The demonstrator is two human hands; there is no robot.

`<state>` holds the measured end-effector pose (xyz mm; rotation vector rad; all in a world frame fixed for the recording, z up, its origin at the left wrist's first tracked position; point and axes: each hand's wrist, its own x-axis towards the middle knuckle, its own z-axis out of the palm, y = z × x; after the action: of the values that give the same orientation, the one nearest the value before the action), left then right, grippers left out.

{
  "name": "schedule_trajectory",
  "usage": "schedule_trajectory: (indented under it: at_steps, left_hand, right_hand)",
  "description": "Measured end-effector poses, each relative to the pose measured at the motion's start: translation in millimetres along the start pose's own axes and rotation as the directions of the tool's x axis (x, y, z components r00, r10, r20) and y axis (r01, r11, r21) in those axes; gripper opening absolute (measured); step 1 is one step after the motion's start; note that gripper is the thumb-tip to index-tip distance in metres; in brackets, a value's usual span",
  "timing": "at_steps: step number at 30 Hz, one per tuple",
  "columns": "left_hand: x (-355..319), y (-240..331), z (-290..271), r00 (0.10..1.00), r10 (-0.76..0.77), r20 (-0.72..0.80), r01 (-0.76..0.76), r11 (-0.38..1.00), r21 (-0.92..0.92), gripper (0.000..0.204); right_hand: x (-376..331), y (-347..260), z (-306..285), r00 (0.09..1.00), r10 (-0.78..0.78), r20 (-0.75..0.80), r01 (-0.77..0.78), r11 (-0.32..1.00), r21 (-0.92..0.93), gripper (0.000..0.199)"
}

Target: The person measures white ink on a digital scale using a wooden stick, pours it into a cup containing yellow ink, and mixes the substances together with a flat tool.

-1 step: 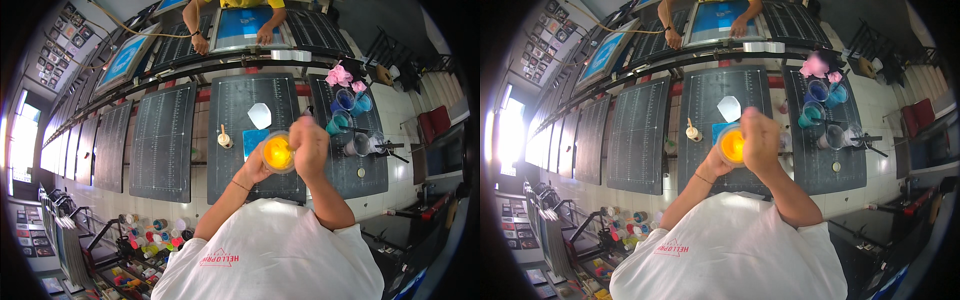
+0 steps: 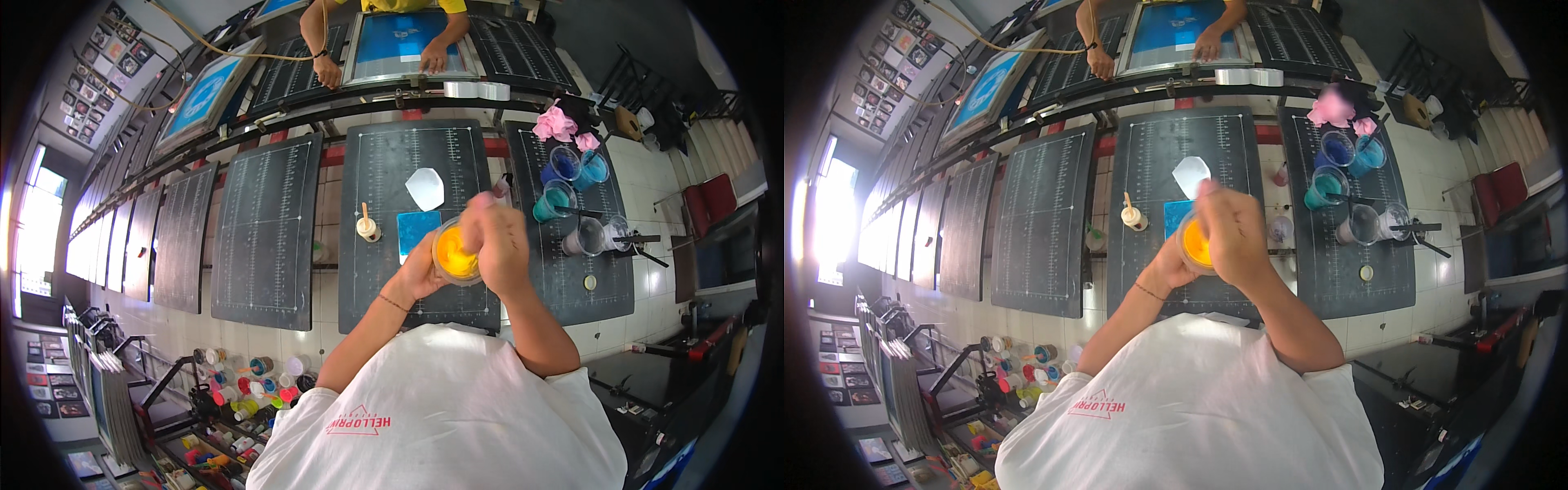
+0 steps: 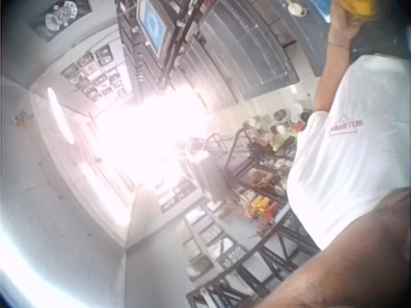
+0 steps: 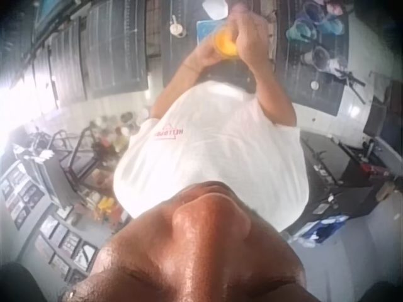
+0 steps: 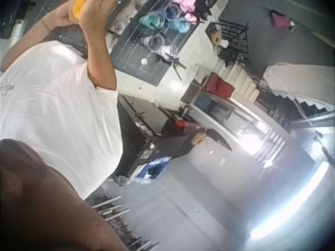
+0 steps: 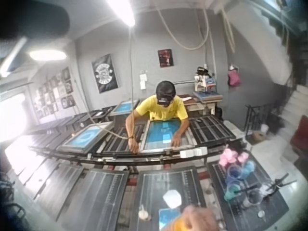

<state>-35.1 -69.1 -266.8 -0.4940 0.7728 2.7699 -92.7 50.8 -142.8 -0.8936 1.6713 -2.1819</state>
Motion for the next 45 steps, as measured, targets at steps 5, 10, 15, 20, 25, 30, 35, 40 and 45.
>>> schedule_trajectory:
  at_steps: [5, 10, 15, 20, 25, 30, 35, 40, 45]
  left_hand:
    - [4, -7, -6, 1.000, 0.002, 0.015, -0.003, 1.000, 0.021, 0.038]
    - [7, -10, -14, 0.997, -0.006, 0.074, 0.004, 0.999, 0.033, 0.037]
    - [4, -4, -6, 0.998, -0.053, 0.026, 0.053, 0.999, -0.002, 0.039]
    - [-1, 0, -3, 0.998, 0.041, 0.051, -0.046, 0.994, 0.096, 0.040]
    - [-1, 0, 9, 1.000, 0.007, -0.029, -0.006, 1.000, 0.024, 0.041]
    - [5, -5, -14, 0.999, -0.022, 0.039, 0.022, 1.000, 0.004, 0.044]
    - [2, -2, -5, 0.998, 0.029, 0.056, -0.031, 0.999, 0.037, 0.051]
    - [10, -4, -12, 0.983, 0.019, 0.183, -0.032, 0.997, 0.064, 0.054]
    - [8, -2, -34, 0.930, -0.054, 0.364, 0.098, 0.990, -0.104, 0.048]
  right_hand:
    - [3, 6, 6, 0.915, -0.371, -0.155, 0.378, 0.926, 0.016, 0.049]
    - [-1, 5, 3, 0.992, -0.078, 0.095, 0.052, 0.965, 0.255, 0.048]
    - [4, -6, -3, 0.985, -0.014, 0.174, -0.014, 0.987, 0.162, 0.047]
    - [-1, 6, -4, 0.958, -0.280, -0.067, 0.279, 0.960, -0.018, 0.045]
    - [-5, -3, 1, 0.983, -0.167, 0.072, 0.139, 0.945, 0.295, 0.046]
    - [0, -3, -6, 0.993, -0.058, 0.098, 0.041, 0.985, 0.168, 0.046]
    - [-1, 3, -9, 0.947, -0.322, 0.005, 0.321, 0.944, 0.072, 0.044]
    - [-6, -7, -4, 0.926, -0.165, 0.339, 0.115, 0.980, 0.162, 0.039]
    - [4, 3, -2, 0.990, -0.112, -0.084, 0.110, 0.993, -0.035, 0.050]
